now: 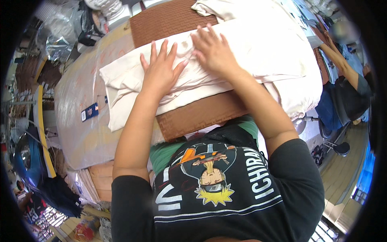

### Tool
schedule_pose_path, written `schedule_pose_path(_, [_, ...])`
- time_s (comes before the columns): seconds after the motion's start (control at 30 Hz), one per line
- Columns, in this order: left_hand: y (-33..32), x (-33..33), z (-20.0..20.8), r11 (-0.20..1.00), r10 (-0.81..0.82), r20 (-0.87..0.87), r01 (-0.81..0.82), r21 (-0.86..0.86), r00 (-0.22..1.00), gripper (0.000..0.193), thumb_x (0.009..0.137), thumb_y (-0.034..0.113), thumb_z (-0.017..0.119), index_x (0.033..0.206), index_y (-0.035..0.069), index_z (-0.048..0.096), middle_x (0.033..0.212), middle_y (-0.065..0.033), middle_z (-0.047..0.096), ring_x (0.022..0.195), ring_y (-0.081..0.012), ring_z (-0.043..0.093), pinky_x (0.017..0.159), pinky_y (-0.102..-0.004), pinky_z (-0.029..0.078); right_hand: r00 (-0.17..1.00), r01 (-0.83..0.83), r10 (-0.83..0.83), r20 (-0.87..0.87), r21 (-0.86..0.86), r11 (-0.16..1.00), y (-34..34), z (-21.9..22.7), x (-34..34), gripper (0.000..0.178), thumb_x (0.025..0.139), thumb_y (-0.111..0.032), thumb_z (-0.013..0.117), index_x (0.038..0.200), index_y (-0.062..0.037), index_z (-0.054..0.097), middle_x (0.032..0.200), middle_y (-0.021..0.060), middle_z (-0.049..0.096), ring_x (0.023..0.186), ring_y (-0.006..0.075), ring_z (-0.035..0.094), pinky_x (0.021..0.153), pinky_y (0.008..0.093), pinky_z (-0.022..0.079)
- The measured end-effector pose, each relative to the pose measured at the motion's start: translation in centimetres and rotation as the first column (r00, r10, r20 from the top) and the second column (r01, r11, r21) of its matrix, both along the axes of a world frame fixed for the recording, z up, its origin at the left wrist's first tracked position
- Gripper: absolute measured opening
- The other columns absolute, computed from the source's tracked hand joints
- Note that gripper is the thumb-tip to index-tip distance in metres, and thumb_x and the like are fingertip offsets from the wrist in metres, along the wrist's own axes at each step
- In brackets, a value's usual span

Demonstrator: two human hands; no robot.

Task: The person folds a light-colored shirt on a table and places it into a clear plastic bag.

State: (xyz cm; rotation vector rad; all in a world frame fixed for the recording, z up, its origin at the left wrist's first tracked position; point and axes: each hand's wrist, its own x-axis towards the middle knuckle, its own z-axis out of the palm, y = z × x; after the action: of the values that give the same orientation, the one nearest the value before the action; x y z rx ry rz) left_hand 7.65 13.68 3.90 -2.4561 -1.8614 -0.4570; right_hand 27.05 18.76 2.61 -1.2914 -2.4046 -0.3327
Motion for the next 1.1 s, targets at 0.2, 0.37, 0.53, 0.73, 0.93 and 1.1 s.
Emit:
schedule_pose_path(0.2, [-0.1, -0.5, -2.7, 0.996, 0.037, -0.063, -0.042, -0.073, 0.997, 0.067, 0.089, 0.05, 0.047, 0.143, 0.015, 0.029, 0.148, -0.0131, 0.028, 0.139, -0.036, 0.016, 0.106, -0.0617, 0.009, 0.994, 0.002, -0.03, -0.102, -0.262, 0.965, -0.8, -2.2, 0.8, 0.065, 0.091, -0.055, 0.04, 0.141, -0.0143, 0.034, 0.147, 0.016, 0.028, 0.138, 0.0335, 0.02, 0.108, 0.0557, 0.017])
schedule_pose_path(0.37, [2.0, 0.0, -0.3, 0.999, 0.042, 0.131, -0.044, 0.012, 0.991, 0.064, 0.089, 0.047, 0.049, 0.142, 0.015, 0.033, 0.146, -0.0118, 0.031, 0.138, -0.0343, 0.02, 0.107, -0.058, 0.011, 0.954, 0.058, -0.071, -0.292, -0.053, 0.997, -0.5, 5.5, 9.5, 0.052, 0.085, -0.037, 0.063, 0.128, -0.0101, 0.052, 0.132, 0.0117, 0.051, 0.122, 0.028, 0.046, 0.097, 0.0426, 0.039])
schedule_pose_path(0.53, [5.7, 7.1, 4.2, 0.963, -0.245, 0.2, 0.215, 0.162, 0.948, 0.049, 0.092, 0.037, 0.049, 0.136, 0.015, 0.044, 0.145, -0.0089, 0.034, 0.138, -0.0296, 0.022, 0.109, -0.0518, 0.014, 0.736, 0.443, -0.487, -0.469, -0.21, 0.872, 0.7, 6.9, 25.1, 0.037, 0.08, -0.032, 0.067, 0.105, -0.0058, 0.066, 0.102, 0.0152, 0.066, 0.091, 0.0257, 0.063, 0.082, 0.0327, 0.049])
schedule_pose_path(0.73, [6.0, 19.8, 1.4, 0.939, -0.344, 0.237, 0.325, 0.116, 0.909, 0.057, 0.092, 0.041, 0.047, 0.14, 0.01, 0.036, 0.149, -0.0114, 0.025, 0.139, -0.0348, 0.014, 0.108, -0.0572, 0.01, 0.561, 0.346, -0.71, -0.426, -0.658, 0.668, 3.4, 7.0, 30.5, 0.045, 0.076, -0.04, 0.071, 0.102, -0.0038, 0.067, 0.084, 0.0043, 0.064, 0.074, 0.0121, 0.057, 0.068, 0.0254, 0.046])
schedule_pose_path(0.93, [5.6, 26.0, -1.7, 0.95, -0.303, 0.216, 0.278, 0.14, 0.928, 0.071, 0.089, 0.049, 0.047, 0.144, 0.008, 0.027, 0.152, -0.0156, 0.01, 0.138, -0.0462, -0.003, 0.1, -0.0707, 0.003, 0.655, 0.243, -0.717, -0.238, -0.832, 0.499, 5.5, 8.0, 30.2, 0.047, 0.073, -0.047, 0.073, 0.093, -0.0044, 0.067, 0.076, 0.0013, 0.059, 0.065, 0.0101, 0.053, 0.062, 0.023, 0.044])
schedule_pose_path(1.1, [5.4, 26.4, -2.1, 0.949, -0.306, 0.239, 0.276, 0.15, 0.922, 0.072, 0.09, 0.049, 0.046, 0.144, 0.007, 0.025, 0.152, -0.0159, 0.01, 0.138, -0.0452, -0.003, 0.1, -0.0705, 0.003, 0.678, 0.146, -0.709, -0.196, -0.909, 0.391, 5.6, 8.8, 29.5, 0.043, 0.075, -0.045, 0.072, 0.093, -0.0063, 0.066, 0.077, 0.0006, 0.059, 0.064, 0.0083, 0.053, 0.056, 0.0199, 0.041])
